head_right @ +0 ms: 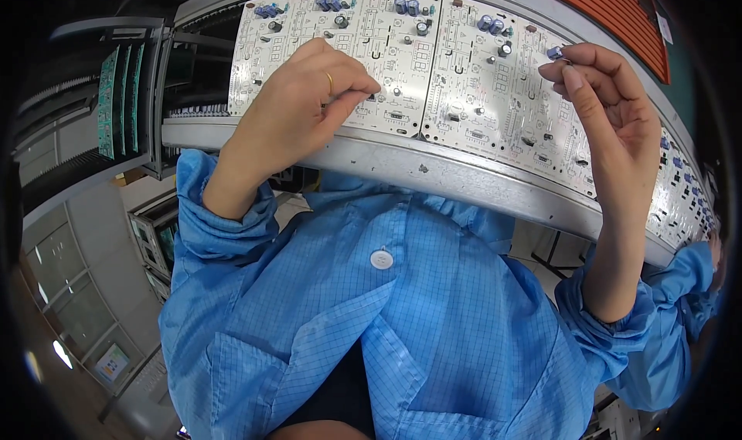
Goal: Assembling electronic components onto printed circuit boards at a manual assembly station.
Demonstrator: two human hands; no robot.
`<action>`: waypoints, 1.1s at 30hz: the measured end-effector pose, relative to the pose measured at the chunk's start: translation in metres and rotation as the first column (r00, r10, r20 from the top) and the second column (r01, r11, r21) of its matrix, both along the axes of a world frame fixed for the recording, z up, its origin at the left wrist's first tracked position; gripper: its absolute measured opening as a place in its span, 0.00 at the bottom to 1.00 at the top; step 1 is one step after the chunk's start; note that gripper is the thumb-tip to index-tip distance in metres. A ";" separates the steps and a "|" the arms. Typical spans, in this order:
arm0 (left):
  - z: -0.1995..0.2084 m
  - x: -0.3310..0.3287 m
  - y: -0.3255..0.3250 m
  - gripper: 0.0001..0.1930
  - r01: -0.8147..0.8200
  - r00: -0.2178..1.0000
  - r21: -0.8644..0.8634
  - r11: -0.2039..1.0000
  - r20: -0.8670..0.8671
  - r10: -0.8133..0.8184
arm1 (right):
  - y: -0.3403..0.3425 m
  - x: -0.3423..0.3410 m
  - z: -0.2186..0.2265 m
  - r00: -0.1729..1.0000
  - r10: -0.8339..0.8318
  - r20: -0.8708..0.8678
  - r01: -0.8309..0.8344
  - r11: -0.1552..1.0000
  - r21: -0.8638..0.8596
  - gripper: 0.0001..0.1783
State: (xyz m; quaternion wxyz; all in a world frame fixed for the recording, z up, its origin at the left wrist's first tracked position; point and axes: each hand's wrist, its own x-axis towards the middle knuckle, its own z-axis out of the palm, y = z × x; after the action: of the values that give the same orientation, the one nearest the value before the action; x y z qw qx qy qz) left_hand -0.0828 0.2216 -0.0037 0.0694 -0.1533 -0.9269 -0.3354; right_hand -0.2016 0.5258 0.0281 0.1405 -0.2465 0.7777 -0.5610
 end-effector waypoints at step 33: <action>0.009 0.058 -0.034 0.14 -0.388 0.909 0.904 -0.178 0.408 0.090 | -0.135 -0.017 -0.020 0.793 0.317 -0.521 -0.078 0.900 0.429 0.09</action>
State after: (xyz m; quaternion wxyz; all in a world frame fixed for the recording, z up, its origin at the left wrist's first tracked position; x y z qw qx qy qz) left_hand -0.0249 0.1879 0.0050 0.1282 0.1631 -0.3735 -0.9042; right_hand -0.2186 0.3912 0.0080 0.0021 -0.4541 0.8468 -0.2768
